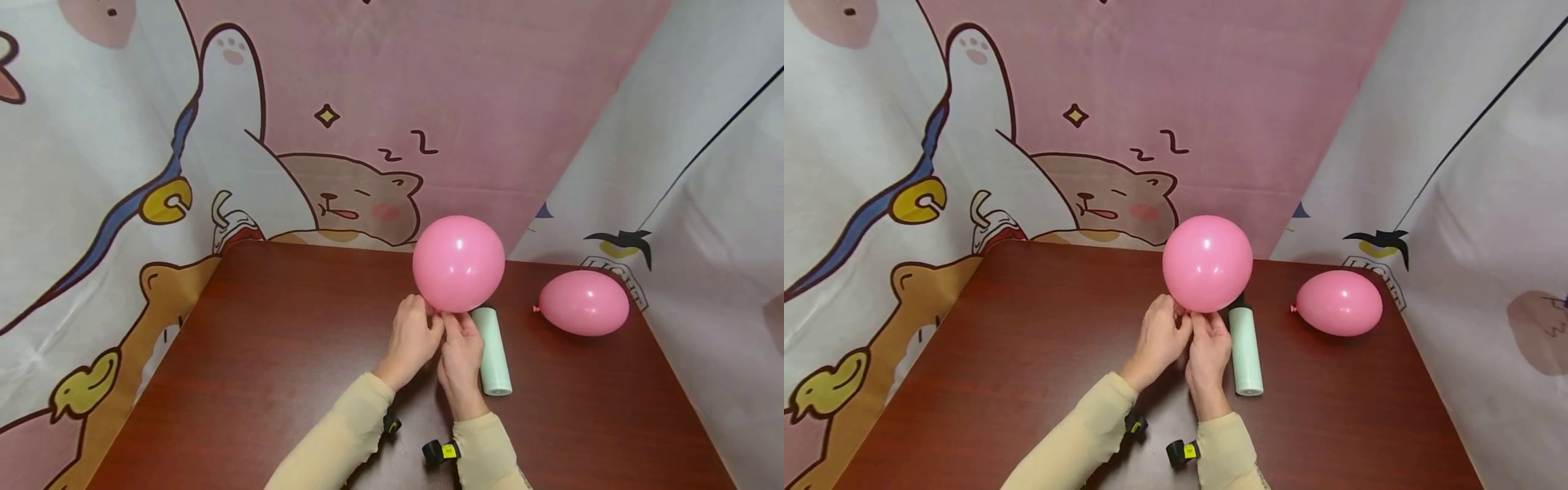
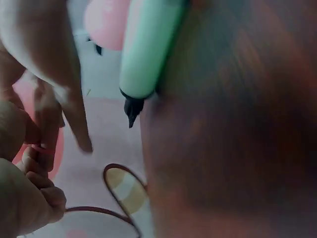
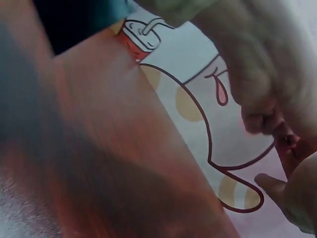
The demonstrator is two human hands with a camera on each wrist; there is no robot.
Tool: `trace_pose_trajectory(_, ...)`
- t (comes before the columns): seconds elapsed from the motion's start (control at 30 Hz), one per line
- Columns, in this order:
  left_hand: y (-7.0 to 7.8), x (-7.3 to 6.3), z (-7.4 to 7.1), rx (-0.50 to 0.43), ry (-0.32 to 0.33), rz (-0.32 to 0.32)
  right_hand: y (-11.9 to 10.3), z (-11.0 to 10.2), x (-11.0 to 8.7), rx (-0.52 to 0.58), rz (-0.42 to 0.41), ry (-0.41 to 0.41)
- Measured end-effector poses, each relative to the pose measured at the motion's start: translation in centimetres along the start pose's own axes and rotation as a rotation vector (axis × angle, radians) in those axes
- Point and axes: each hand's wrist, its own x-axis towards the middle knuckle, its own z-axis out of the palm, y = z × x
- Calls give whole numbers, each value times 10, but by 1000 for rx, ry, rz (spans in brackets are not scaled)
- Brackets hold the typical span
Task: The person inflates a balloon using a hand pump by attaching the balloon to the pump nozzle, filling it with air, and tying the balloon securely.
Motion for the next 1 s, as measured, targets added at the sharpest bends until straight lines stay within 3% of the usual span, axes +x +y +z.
trace_pose_trajectory(0.07, -2, 2, 3, 178, 23, 116, -1, -1, 1, -39, -5, -12)
trace_pose_trajectory(0.17, -4, 4, 7, 444, 108, 291, -1, -4, 2, -112, -8, -23)
trace_pose_trajectory(0.23, -5, 4, 9, 543, 158, 359, -2, -6, 2, -154, -1, -20)
trace_pose_trajectory(0.27, -5, 3, 9, 544, 165, 367, -2, -7, 2, -162, 5, -19)
trace_pose_trajectory(0.33, -4, 1, 9, 479, 146, 352, -2, -9, 3, -146, 21, -13)
trace_pose_trajectory(0.5, -2, -6, 1, 150, 55, 227, -6, -10, 7, -55, 67, -8)
trace_pose_trajectory(0.57, -1, -8, -2, 32, 77, 185, -9, -10, 9, -23, 89, -11)
trace_pose_trajectory(0.67, -4, -7, -3, -96, 158, 152, -12, -8, 11, 10, 127, -35)
trace_pose_trajectory(0.8, -8, -7, -2, -129, 241, 171, -14, -5, 10, 15, 163, -74)
trace_pose_trajectory(1.0, -11, -13, 5, -5, 329, 288, -12, -3, 7, 17, 161, -79)
